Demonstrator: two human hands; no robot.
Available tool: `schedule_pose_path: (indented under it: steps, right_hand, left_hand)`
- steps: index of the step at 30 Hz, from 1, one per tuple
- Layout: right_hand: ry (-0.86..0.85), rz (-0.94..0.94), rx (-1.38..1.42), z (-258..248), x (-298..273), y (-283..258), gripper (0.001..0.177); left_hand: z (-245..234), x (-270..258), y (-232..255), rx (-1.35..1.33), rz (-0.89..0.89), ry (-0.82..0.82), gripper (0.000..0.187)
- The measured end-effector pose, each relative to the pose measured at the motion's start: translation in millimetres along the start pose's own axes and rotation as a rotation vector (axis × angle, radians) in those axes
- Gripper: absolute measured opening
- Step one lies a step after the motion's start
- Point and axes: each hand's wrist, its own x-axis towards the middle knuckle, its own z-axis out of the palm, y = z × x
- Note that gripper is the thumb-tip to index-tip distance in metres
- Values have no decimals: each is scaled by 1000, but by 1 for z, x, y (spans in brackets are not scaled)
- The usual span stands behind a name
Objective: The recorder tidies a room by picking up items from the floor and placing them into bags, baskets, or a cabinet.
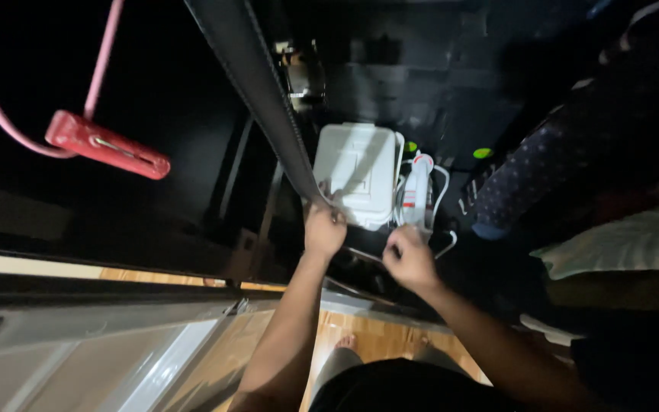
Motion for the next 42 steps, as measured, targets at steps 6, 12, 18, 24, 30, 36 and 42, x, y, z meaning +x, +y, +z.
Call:
schedule_pose_path:
  steps: [6, 12, 18, 24, 30, 36, 42]
  right_hand:
    - [-522, -282, -401, -34, -15, -88, 69]
    - [-667, -141, -555, -22, -4, -70, 65]
    - [-423, -289, -517, -26, 21, -75, 69]
    - [-154, -241, -342, -13, -21, -46, 62]
    - [199, 56, -213, -10, -3, 35, 45]
    - [-230, 507, -364, -38, 68, 5, 78]
    - [-417, 655, -507, -37, 88, 5, 93]
  left_hand:
    - [-20, -71, -23, 325, 80, -77, 43]
    - [-15, -84, -58, 526, -167, -281, 49]
    - [-23, -74, -31, 441, -146, -203, 57]
    - [7, -52, -79, 207, -350, -134, 47]
    - [-18, -77, 26, 315, -5, -5, 45]
    - [44, -97, 27, 608, 416, -543, 68]
    - [55, -86, 7, 765, 200, -688, 44]
